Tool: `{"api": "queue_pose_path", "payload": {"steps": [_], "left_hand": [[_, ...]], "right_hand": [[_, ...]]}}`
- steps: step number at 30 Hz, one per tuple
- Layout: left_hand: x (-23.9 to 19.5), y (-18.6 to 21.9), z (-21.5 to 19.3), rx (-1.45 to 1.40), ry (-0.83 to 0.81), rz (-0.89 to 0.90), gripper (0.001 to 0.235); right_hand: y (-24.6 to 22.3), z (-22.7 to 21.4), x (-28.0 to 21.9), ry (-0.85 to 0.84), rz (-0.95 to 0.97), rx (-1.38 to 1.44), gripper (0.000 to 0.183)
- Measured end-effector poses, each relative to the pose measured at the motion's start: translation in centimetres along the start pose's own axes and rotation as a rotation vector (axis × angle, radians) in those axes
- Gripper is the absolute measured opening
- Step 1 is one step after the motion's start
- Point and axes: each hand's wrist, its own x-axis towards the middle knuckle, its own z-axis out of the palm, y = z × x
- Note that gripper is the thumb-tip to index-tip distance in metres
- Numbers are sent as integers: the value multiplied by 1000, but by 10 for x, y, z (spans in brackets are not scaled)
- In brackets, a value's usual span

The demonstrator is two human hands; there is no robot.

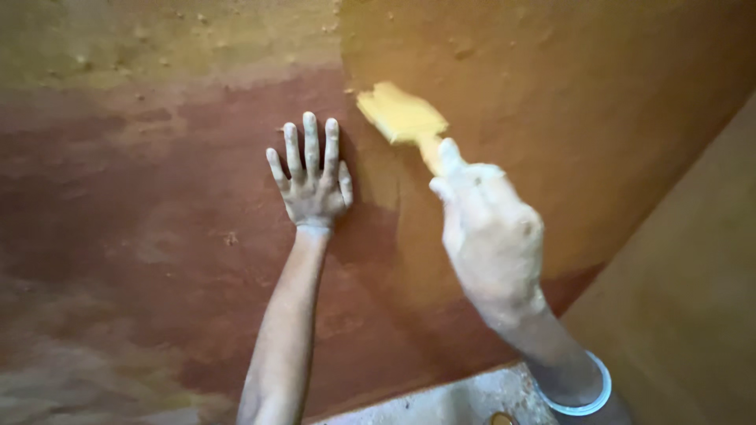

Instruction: The person paints a wall with yellow paint using a paintbrush. They repeatedly dip the brush into a small container on the floor and apply paint to the wall surface in vertical strokes.

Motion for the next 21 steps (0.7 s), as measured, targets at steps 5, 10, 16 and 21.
{"api": "queue_pose_path", "payload": {"steps": [5,10,16,21], "left_hand": [[2,0,0,-24,21,-3,62],[2,0,-1,-27,3,-11,63],[2,1,0,-26,27,-12,62],[0,2,-1,-21,34,-17,61]], "right_hand": [[-2,-7,36,191,-56,-32,43],[0,22,23,70,-30,-103,38],[1,25,-74,-264,78,-78,31],[11,46,-98,-617,158,-75,36]]}}
